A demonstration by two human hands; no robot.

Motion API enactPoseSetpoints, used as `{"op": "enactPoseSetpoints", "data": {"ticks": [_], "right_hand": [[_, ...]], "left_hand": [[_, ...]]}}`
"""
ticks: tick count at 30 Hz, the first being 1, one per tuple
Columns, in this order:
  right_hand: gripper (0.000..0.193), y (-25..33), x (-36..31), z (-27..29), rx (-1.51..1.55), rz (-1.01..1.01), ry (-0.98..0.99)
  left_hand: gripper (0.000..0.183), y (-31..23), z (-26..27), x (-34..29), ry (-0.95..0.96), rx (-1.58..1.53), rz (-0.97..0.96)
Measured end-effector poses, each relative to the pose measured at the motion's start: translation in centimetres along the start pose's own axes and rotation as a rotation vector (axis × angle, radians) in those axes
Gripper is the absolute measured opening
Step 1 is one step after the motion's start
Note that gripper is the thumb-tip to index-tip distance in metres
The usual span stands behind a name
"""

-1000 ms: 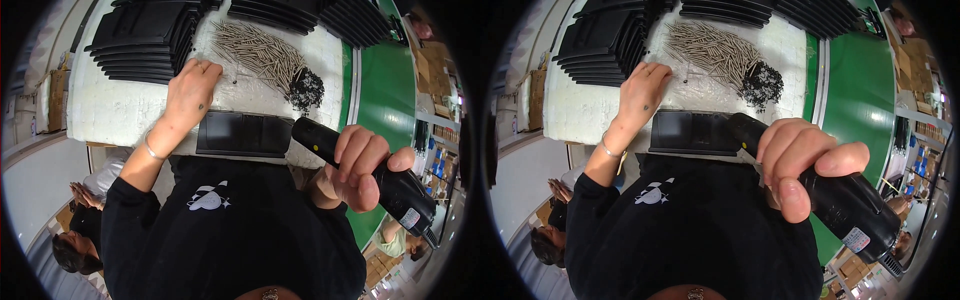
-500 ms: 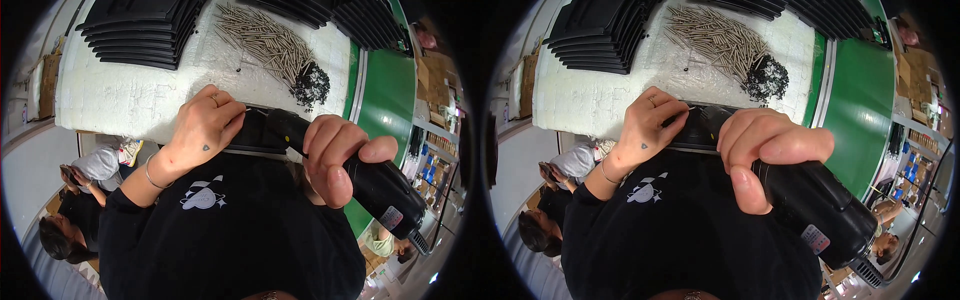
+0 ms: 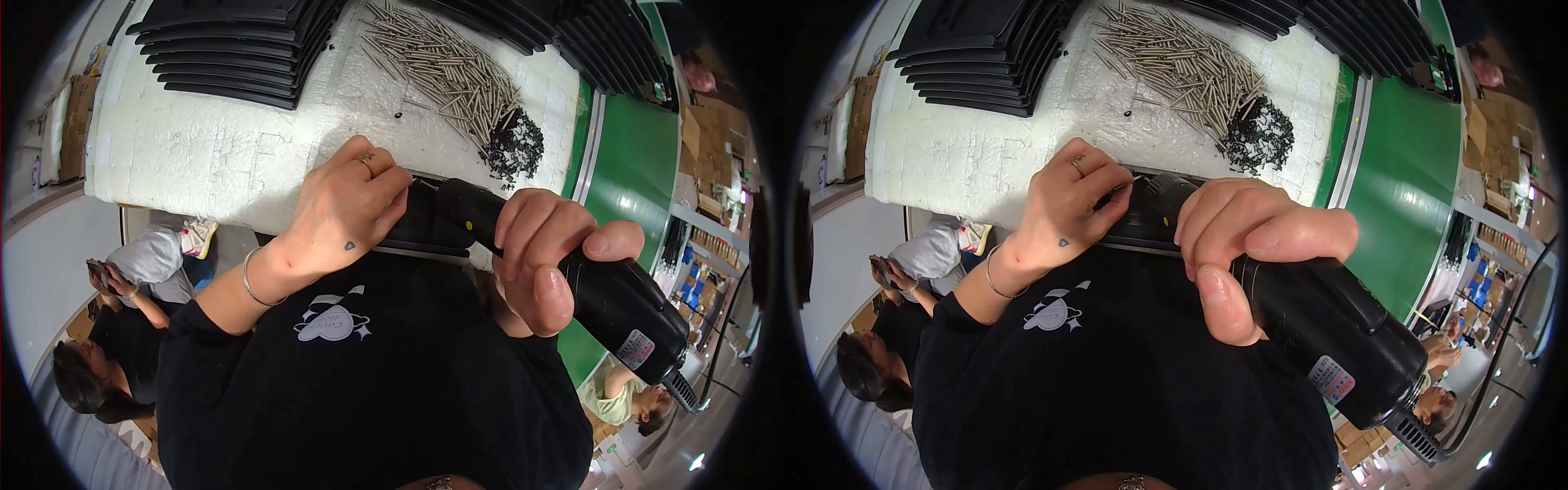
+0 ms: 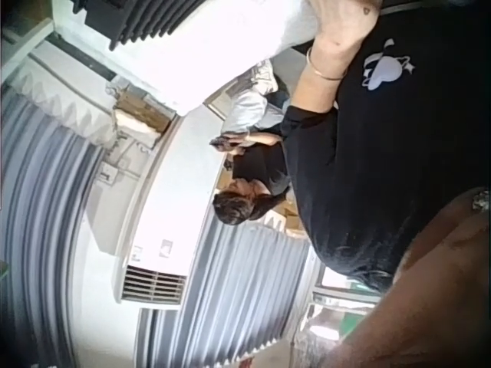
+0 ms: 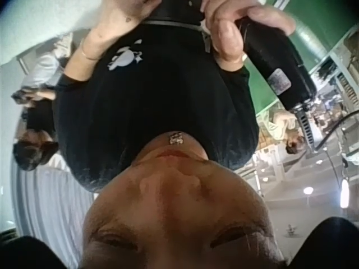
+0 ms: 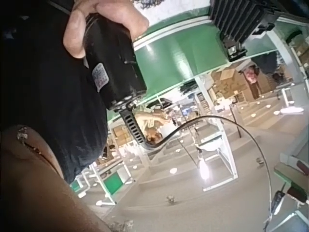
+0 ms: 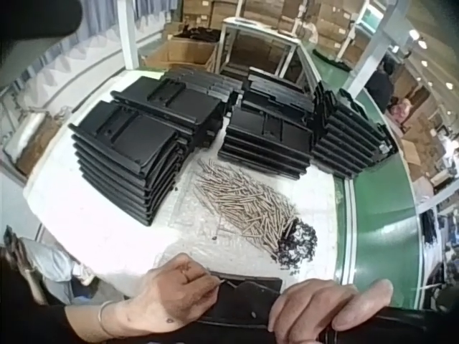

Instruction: Using an electric screwdriver to fasten screws into black plastic components on an assembly line.

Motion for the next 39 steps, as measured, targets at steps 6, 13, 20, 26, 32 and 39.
{"op": "enactPoseSetpoints", "data": {"ticks": [6,13,20,26,32,39], "right_hand": [[0.042,-0.3,0.3,-0.3,-0.005,-0.011,-0.029],[0.035,-0.8,1.7,-1.3,-0.01,-0.003,-0.066],[0.033,-1.2,2.8,-1.9,-0.051,-0.065,0.004],[0.035,-1.4,3.4,-2.8,-0.24,-0.117,0.186],[0.039,-0.7,2.5,0.7,0.094,-0.019,-0.149],[0.036,-1.6,3.4,6.0,-0.07,0.108,-0.397]], "left_hand": [[0.014,0.0,-0.1,0.0,0.006,-0.001,0.004],[0.018,0.3,-0.5,-0.5,-0.043,-0.095,0.02],[0.012,0.2,-0.6,-0.8,-0.029,-0.075,0.008],[0.015,-0.2,-1.1,-0.4,0.084,-0.036,-0.024],[0.017,-0.6,-1.0,-0.3,0.054,0.007,-0.064],[0.015,-0.2,-0.8,-0.4,0.062,-0.128,-0.027]]}}
Point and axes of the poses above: each hand's wrist, its own x-axis towards the middle knuckle, its own z-axis out of the back of the hand, y = z × x, the point moved 6 cm from there along x, towards the middle knuckle, and after that the axes turned 5 degrees about -z, right-handed, at the moved point
